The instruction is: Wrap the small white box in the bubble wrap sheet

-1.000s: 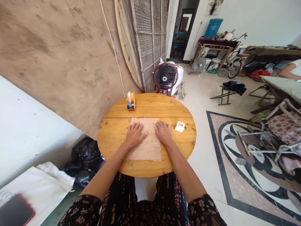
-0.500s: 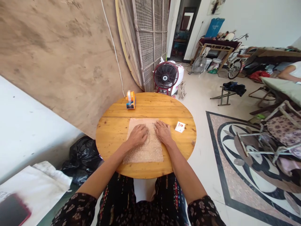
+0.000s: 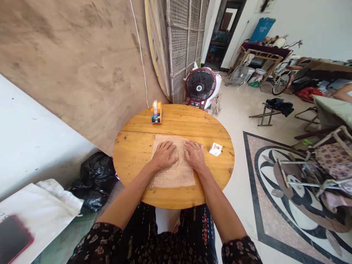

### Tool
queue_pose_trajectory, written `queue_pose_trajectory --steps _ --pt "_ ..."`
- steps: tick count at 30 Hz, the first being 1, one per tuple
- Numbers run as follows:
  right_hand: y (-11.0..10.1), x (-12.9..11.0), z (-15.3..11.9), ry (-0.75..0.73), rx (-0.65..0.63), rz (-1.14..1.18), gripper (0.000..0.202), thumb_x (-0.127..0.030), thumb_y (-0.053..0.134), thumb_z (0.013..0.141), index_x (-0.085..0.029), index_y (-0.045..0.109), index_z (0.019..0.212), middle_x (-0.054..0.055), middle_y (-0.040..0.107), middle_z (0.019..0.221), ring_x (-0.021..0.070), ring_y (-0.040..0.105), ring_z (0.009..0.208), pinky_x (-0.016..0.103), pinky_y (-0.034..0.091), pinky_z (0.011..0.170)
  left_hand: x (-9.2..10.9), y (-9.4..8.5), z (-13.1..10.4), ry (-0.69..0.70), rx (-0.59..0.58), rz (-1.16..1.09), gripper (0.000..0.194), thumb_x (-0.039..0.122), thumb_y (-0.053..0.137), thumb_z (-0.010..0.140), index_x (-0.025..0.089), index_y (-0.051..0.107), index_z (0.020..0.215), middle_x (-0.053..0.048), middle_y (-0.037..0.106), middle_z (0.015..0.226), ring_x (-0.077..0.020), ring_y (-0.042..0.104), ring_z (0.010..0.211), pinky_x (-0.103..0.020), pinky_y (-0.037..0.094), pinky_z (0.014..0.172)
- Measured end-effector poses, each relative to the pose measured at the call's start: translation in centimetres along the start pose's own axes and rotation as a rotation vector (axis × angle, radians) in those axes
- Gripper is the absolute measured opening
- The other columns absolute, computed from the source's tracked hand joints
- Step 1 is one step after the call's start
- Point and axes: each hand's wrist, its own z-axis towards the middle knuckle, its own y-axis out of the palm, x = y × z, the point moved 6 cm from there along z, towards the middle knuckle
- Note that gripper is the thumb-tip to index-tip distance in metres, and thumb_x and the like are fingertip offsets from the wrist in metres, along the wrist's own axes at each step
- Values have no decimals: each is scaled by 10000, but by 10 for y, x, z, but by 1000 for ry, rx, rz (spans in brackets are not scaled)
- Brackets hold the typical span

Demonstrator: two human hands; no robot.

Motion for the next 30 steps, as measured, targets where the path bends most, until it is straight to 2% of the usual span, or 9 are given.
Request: queue_pose_trajectory --steps 2,5,9,14,22,30 --pt "-2 -7 0 -49 9 10 331 -232 461 899 -182 632 1178 82 599 1314 221 432 1273 377 233 1055 -1 1 0 -1 -6 6 575 494 538 835 187 504 1320 -128 412 1463 -324 321 1367 -497 210 1149" --pt "3 -12 0 -79 -52 -11 355 -270 496 885 -180 620 1205 91 582 1338 246 414 1287 401 219 1060 -1 1 1 -4 -5 -6 580 497 555 825 180 517 1309 -135 416 1458 -332 320 1366 -494 212 1148" --pt "8 -10 1 -65 -133 -47 492 -373 528 873 -160 538 1316 115 513 1410 276 350 1349 426 205 1081 -1 0 1 0 4 -14 580 485 568 819 167 519 1302 -145 427 1447 -333 328 1360 -500 222 1144" --pt "8 -6 0 -20 -174 -78 554 -453 490 896 -151 496 1360 123 458 1458 293 328 1371 441 213 1093 0 -1 1 4 12 -12 581 479 575 817 166 516 1303 -151 430 1443 -331 338 1357 -507 227 1141" --pt "13 -1 2 11 -169 -54 582 -463 533 874 -150 498 1363 111 442 1474 283 341 1371 436 224 1097 0 -3 0 -19 8 -9 581 477 586 807 165 522 1292 -154 436 1441 -334 334 1367 -506 229 1142" --pt "12 0 4 25 -156 -32 430 -353 449 942 -184 536 1328 93 490 1440 253 376 1354 418 247 1081 -5 -1 0 -34 5 -10 597 499 583 807 177 527 1306 -145 426 1450 -355 324 1369 -508 247 1134"
